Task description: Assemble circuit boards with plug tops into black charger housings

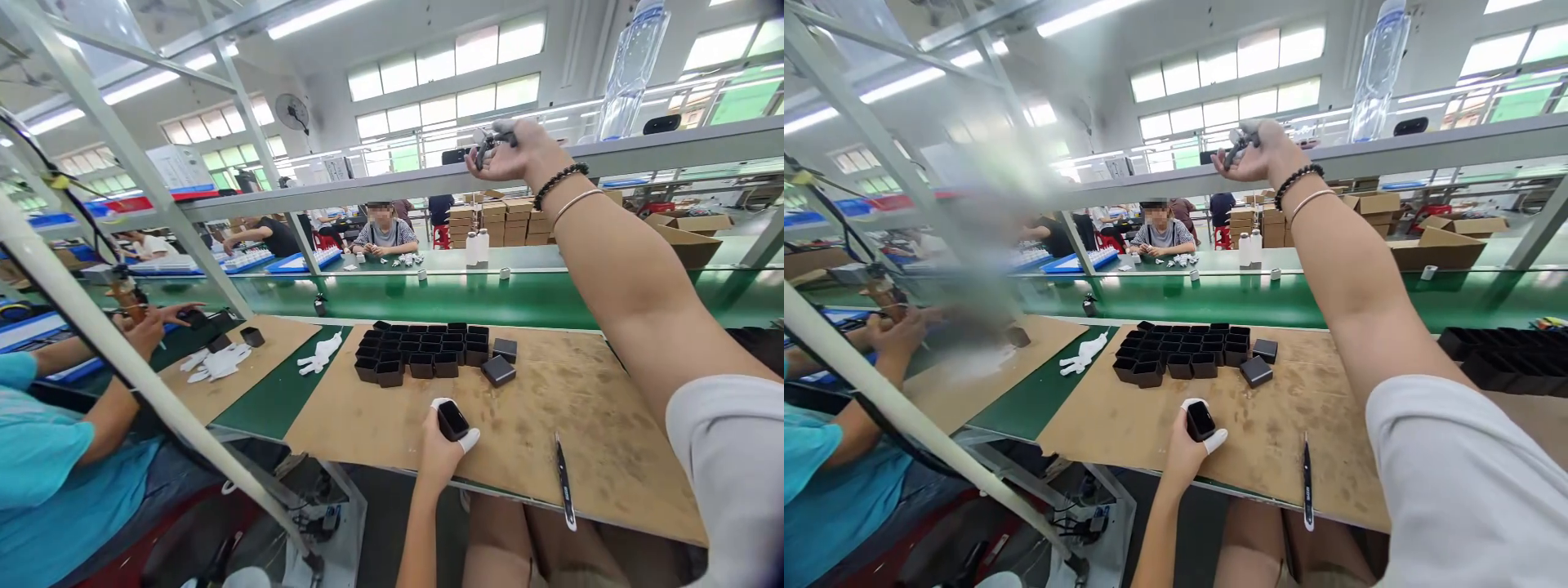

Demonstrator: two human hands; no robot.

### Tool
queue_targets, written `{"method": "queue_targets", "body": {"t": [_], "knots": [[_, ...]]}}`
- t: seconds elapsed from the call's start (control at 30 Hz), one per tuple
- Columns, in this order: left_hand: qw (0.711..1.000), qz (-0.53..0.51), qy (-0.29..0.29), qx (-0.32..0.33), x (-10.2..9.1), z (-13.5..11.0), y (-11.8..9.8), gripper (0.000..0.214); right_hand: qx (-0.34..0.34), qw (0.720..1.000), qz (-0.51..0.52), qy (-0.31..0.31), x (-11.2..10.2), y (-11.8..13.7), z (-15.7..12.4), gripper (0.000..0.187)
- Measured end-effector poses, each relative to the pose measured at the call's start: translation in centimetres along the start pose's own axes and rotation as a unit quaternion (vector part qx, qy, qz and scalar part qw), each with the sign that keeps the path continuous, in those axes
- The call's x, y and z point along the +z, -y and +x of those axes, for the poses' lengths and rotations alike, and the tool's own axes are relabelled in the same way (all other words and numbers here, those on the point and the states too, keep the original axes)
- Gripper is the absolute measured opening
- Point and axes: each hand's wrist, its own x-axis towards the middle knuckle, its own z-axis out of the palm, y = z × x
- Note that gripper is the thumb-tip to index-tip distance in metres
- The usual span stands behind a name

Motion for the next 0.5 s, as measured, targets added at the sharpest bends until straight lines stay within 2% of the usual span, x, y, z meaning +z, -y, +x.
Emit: {"method": "queue_targets", "body": {"t": [0.13, 0.2, 0.4, 0.47, 0.5], "knots": [[1.000, 0.005, 0.007, 0.004, -0.2, -0.2, -0.2, 0.048, -0.015, 0.998, 0.045, 0.046, -2.6, -0.5, -2.4, 0.063], [1.000, 0.011, 0.002, 0.008, -0.2, -0.3, -0.4, 0.048, -0.024, 0.996, 0.061, 0.057, -3.6, -0.6, -3.5, 0.065], [0.999, 0.033, -0.023, 0.025, 0.0, -0.6, -0.8, 0.049, -0.023, 0.992, 0.121, 0.041, -6.7, -1.0, -7.1, 0.059], [0.999, 0.040, -0.022, 0.029, -0.2, -0.7, -0.9, 0.049, -0.011, 0.995, 0.099, 0.026, -7.6, -2.6, -9.4, 0.051], [0.998, 0.044, -0.020, 0.029, -0.3, -0.7, -0.9, 0.050, -0.004, 0.998, 0.052, 0.026, -7.9, -4.0, -11.0, 0.045]]}}
